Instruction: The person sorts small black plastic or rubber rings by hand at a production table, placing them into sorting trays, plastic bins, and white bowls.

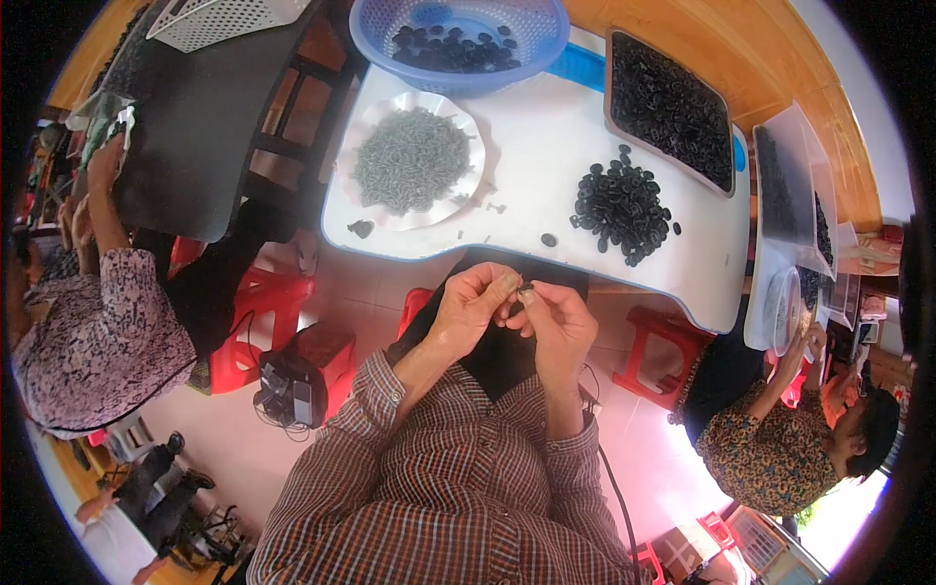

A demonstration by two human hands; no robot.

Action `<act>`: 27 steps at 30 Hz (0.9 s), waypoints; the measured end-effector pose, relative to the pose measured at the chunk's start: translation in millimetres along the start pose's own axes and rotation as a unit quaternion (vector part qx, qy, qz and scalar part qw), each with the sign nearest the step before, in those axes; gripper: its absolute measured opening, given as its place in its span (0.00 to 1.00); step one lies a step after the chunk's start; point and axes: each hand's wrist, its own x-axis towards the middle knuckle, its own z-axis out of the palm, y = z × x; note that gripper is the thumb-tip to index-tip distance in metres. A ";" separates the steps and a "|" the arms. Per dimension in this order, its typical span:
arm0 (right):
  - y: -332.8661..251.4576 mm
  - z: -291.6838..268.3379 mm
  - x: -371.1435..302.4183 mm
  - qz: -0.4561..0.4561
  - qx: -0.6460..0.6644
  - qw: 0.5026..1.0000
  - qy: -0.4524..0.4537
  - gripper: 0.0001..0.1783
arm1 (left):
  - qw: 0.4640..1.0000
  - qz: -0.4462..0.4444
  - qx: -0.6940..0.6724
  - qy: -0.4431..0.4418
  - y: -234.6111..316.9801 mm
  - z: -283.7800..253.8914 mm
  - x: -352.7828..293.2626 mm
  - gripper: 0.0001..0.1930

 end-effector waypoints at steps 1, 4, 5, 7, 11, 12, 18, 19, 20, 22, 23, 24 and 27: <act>-0.1 0.5 -0.3 0.001 0.006 1.000 0.008 0.06 | 1.000 0.000 0.000 0.000 -0.2 0.4 -0.5 0.08; -1.2 0.8 -0.9 0.002 0.004 1.000 0.007 0.05 | 1.000 0.007 -0.005 0.002 0.1 1.8 -0.8 0.08; -1.2 0.8 -0.8 0.002 0.004 1.000 0.007 0.05 | 1.000 0.012 0.008 0.005 0.3 2.1 -0.7 0.08; -0.3 0.5 -0.8 0.000 0.002 1.000 0.007 0.05 | 1.000 0.017 0.020 0.008 0.5 2.3 -1.0 0.08; 1.1 -1.5 -0.4 -0.003 -0.017 1.000 -0.001 0.06 | 0.998 0.033 0.050 0.009 4.0 5.0 -2.1 0.08; 1.4 -1.1 -0.6 -0.007 -0.017 1.000 0.000 0.06 | 0.997 0.039 0.062 0.012 4.6 5.5 -2.6 0.08; -1.1 0.6 -2.7 -0.019 -0.040 0.999 0.008 0.06 | 0.993 0.066 0.096 0.029 5.1 8.7 -3.9 0.08; -1.5 1.0 -2.9 -0.023 -0.045 0.999 0.010 0.06 | 0.993 0.065 0.096 0.029 6.3 9.8 -4.5 0.08; -1.9 1.5 -3.1 -0.023 -0.045 0.999 0.010 0.06 | 0.991 0.066 0.111 0.036 7.8 11.1 -5.2 0.08; -3.0 3.1 -3.6 -0.035 -0.050 0.998 0.017 0.06 | 0.989 0.066 0.127 0.044 9.0 12.1 -6.0 0.08; -3.4 3.8 -3.8 -0.035 -0.050 0.998 0.017 0.06 | 0.987 0.073 0.133 0.047 9.0 12.4 -6.1 0.08; -3.2 4.4 -3.8 -0.042 -0.052 0.998 0.019 0.05 | 0.986 0.081 0.139 0.049 8.4 12.3 -6.0 0.08; -4.7 6.5 -4.6 -0.050 -0.055 0.997 0.024 0.05 | 0.981 0.105 0.158 0.050 7.2 11.6 -5.8 0.07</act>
